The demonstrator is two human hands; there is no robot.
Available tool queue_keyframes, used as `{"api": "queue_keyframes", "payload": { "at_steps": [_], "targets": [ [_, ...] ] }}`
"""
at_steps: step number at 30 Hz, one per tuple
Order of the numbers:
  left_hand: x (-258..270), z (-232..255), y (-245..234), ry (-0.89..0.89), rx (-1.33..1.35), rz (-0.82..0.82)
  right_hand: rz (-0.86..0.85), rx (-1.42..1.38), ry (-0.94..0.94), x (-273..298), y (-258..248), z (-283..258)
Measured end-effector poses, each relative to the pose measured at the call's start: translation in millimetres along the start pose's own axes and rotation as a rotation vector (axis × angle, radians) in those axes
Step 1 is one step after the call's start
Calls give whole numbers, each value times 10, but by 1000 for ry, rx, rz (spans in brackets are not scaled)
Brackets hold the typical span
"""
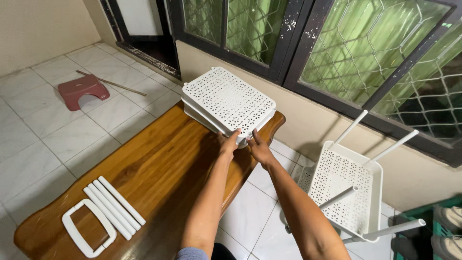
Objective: The person assembles a white plastic storage shelf by inserting vertical poles into the shelf trays and stacking them. They repeatedly remove and reinsert poles to adjust fit, then place the assembled unit upright on the floor.
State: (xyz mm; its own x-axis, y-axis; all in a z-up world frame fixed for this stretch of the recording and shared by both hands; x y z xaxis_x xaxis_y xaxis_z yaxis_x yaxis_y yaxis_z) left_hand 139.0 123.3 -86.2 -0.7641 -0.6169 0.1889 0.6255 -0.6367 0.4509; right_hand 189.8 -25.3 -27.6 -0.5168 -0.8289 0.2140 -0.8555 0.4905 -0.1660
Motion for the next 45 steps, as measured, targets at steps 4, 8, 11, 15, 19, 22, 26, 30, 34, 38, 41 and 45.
{"api": "queue_keyframes", "payload": {
  "at_steps": [4, 8, 11, 15, 19, 22, 26, 30, 34, 38, 41, 45],
  "targets": [
    [-159, -86, -32, 5, 60, 31, -3, 37, -101, -104, 6, -36],
    [-272, -127, -78, 52, 31, 70, 5, 48, -98, -177, -5, -7],
    [-300, -90, -69, 116, -13, 113, 16, 30, -60, -213, -21, 19],
    [-285, 15, -39, 174, -87, 149, -9, -28, -107, -260, -42, 17],
    [-187, 100, -34, 191, -165, 178, -42, -47, -93, -327, -60, 65],
    [-126, 97, -57, 168, -235, 190, -58, -32, -80, -339, -28, 121],
    [-163, 35, -70, 139, -186, 213, -50, 56, -84, -363, -32, 117],
    [-226, -21, -89, 116, -188, 187, -73, 96, -90, -353, -25, 97],
    [-241, 40, -69, 219, -184, 141, -76, 148, -48, -293, -11, 40],
    [-232, -47, -128, 175, -160, 71, -42, 137, 6, -53, -47, 14],
    [-159, -45, -294, 256, -288, 106, 118, 177, -128, 361, -254, -32],
    [5, -198, -481, 353, -405, 65, 329, 187, -285, 918, -733, -12]
  ]
}}
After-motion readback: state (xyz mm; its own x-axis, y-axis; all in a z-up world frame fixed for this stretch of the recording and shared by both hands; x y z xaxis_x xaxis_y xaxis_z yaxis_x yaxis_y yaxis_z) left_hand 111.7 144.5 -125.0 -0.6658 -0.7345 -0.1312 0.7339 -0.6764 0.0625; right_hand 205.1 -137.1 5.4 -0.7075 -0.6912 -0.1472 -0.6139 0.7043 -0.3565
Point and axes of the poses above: each hand's wrist, its own x-axis away from the middle knuckle, its own y-axis out of the palm, z = x × y, the point moved 9 cm from there along -x, towards the middle knuckle, and after that the axes turned 14 degrees about -z, right-handed, at the moved point
